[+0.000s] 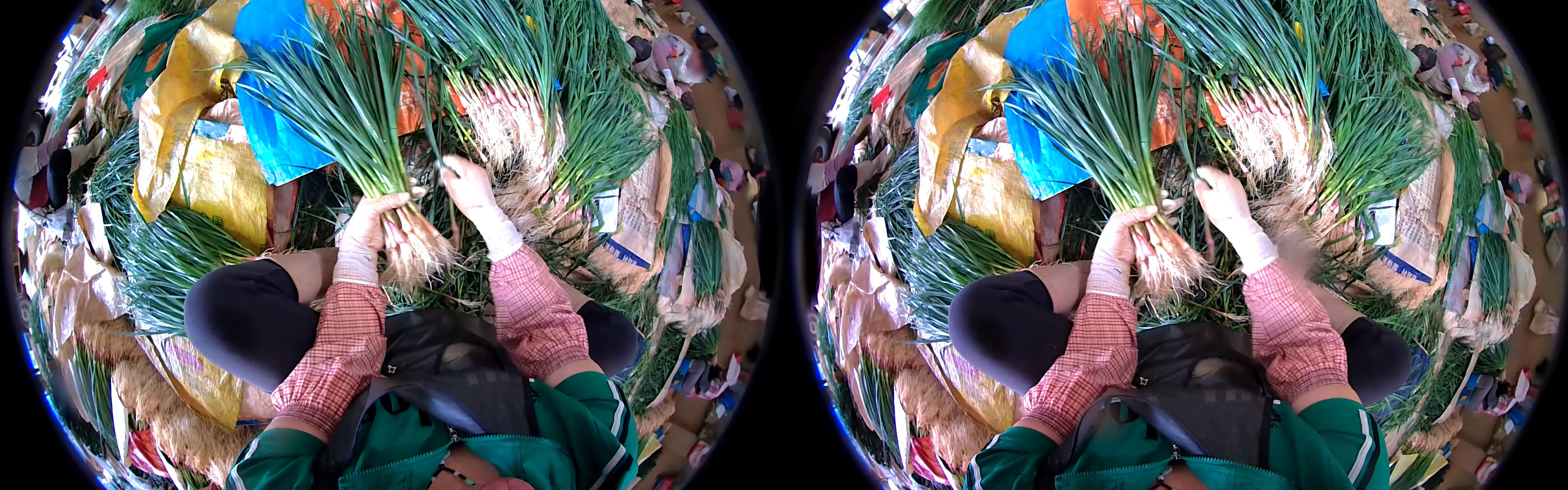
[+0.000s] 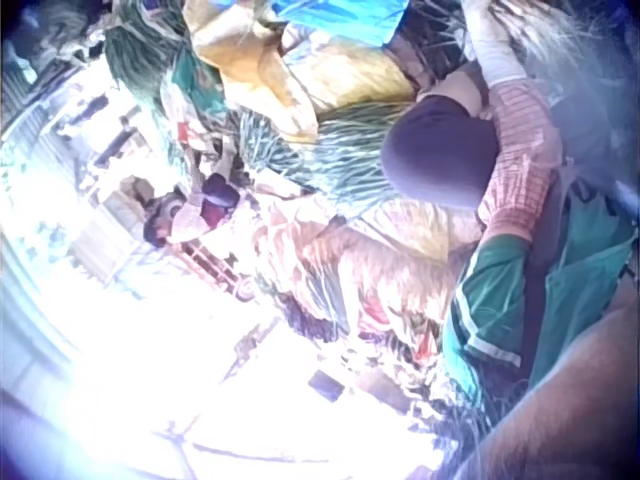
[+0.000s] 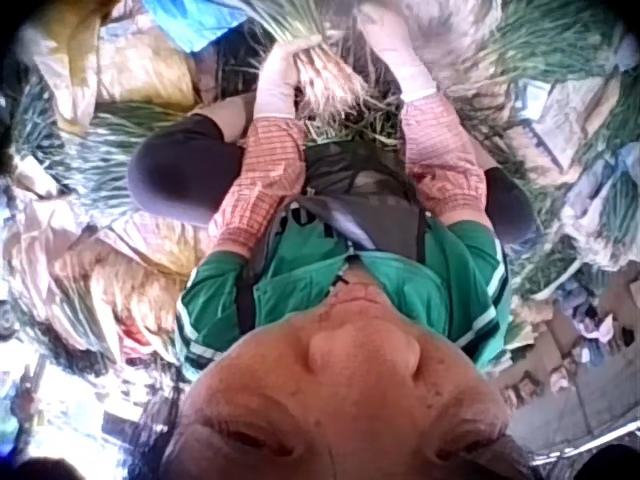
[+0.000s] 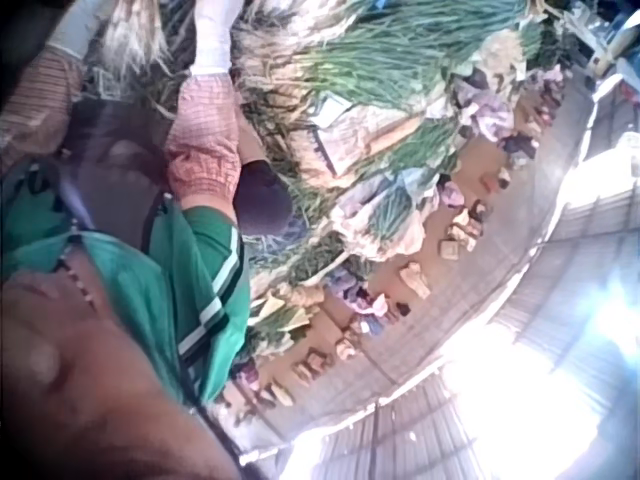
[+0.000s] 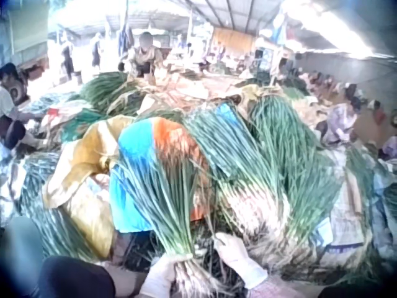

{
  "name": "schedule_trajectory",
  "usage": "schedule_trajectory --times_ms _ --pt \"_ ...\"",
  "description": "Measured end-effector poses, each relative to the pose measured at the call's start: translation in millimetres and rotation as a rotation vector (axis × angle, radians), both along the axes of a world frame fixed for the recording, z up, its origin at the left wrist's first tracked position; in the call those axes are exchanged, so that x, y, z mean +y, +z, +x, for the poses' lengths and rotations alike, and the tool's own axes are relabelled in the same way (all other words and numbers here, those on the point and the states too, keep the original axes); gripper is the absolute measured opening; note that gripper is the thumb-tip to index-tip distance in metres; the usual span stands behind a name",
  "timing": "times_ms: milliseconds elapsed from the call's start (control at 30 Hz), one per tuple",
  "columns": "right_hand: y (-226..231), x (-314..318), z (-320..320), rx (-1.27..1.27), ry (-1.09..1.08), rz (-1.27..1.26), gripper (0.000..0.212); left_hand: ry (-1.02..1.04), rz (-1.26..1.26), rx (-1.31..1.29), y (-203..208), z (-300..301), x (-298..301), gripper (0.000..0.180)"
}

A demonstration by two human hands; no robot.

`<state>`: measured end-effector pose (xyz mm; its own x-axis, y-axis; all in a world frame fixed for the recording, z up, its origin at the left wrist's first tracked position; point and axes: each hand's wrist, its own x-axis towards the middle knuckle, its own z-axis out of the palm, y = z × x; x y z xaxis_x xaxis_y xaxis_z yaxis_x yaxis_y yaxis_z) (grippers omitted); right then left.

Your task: The person sorts and bundles green onions by hand while sitting on the floor, removing debris and outer layers from the bulbs.

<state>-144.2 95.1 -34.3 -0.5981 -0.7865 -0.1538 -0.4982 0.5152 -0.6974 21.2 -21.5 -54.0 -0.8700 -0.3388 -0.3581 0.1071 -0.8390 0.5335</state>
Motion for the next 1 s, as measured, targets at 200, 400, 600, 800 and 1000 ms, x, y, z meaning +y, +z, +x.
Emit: schedule_trajectory --times_ms 200,400,600,800,1000 --pt "-1.7 44.9 -12.4 -0.067 0.056 0.288 0.027 0.153 0.216 0.225 30.5 11.3 5.2 0.036" --pt "13.1 27.1 -61.3 0.424 -0.115 0.328 0.026 0.108 0.238 0.312 28.8 -1.4 14.0 0.040" --pt "36.6 41.4 22.3 0.092 0.163 0.031 0.034 0.026 0.140 0.027 21.5 -4.8 13.8 0.036" --pt "-13.5 7.4 7.0 -0.623 -0.110 -0.101 0.069 0.027 0.256 0.098 2.5 -5.4 18.5 0.037" --pt "-12.7 -36.7 -18.5 -0.164 -0.233 -0.298 0.031 0.025 0.065 0.018 19.4 9.9 0.5 0.039"
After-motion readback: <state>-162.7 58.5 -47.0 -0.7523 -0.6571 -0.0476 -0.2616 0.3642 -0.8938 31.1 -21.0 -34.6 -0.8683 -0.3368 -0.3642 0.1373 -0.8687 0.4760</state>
